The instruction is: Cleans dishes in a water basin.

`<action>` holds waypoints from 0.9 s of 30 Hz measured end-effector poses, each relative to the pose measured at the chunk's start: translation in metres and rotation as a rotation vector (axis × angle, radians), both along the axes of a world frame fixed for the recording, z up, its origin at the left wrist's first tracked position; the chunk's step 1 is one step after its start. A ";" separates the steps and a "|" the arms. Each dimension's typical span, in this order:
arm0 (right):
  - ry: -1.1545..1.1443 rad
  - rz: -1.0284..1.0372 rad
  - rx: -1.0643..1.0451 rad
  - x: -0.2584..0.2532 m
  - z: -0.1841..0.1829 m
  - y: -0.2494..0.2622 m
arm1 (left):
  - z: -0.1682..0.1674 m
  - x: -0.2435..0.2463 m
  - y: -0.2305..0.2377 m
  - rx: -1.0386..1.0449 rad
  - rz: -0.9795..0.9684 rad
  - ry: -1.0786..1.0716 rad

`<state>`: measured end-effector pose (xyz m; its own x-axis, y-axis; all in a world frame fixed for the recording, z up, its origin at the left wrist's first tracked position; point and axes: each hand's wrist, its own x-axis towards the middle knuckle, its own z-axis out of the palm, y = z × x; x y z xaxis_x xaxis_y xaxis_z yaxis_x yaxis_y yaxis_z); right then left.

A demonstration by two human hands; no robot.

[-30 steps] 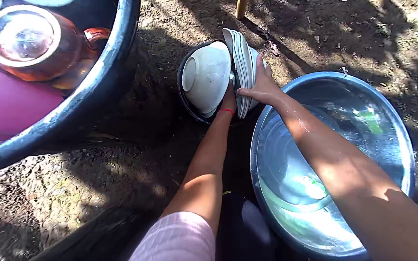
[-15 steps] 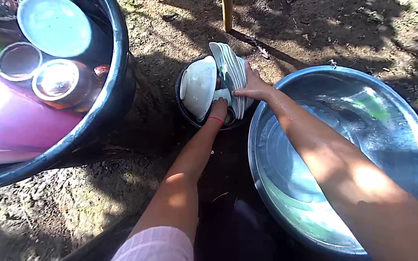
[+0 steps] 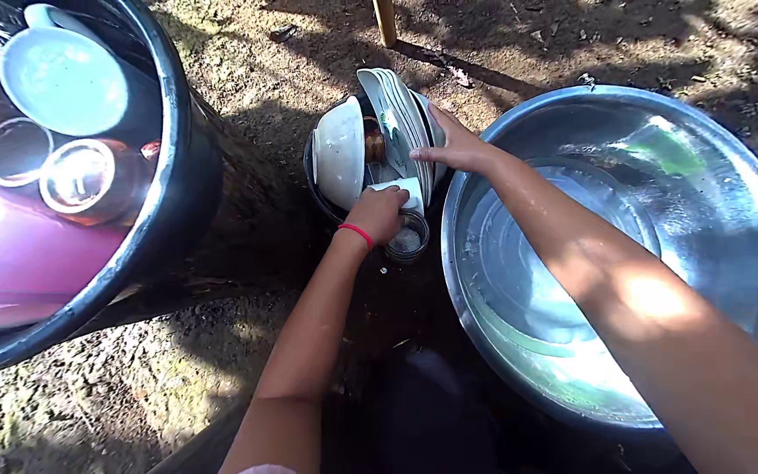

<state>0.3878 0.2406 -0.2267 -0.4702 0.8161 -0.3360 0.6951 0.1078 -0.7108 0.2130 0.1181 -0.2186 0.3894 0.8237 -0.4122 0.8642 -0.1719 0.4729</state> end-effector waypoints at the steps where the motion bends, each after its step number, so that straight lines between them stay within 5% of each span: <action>1: 0.099 -0.008 -0.020 0.014 0.006 -0.014 | 0.005 0.002 -0.011 0.024 0.006 -0.061; 4: 0.277 0.061 -0.235 0.072 0.024 -0.059 | 0.014 0.012 -0.039 0.216 0.025 -0.389; 6: 0.391 0.079 -0.438 0.113 0.013 -0.083 | 0.023 0.034 -0.040 0.170 -0.012 -0.541; 10: 0.860 -0.281 -0.626 0.169 -0.045 -0.128 | -0.003 0.108 -0.011 -0.040 -0.049 -0.766; 13: 0.794 -0.743 -0.562 0.184 -0.068 -0.160 | -0.035 0.150 0.001 -0.232 -0.094 -0.654; 16: 0.567 -0.917 -0.533 0.189 -0.093 -0.175 | -0.065 0.172 -0.010 -0.293 -0.207 -0.485; 22: 0.378 -0.952 -0.729 0.193 -0.124 -0.192 | -0.097 0.202 -0.036 -0.374 -0.436 -0.164; 27: 0.449 -0.964 -0.560 0.191 -0.148 -0.205 | -0.097 0.220 -0.053 -0.261 -0.519 -0.017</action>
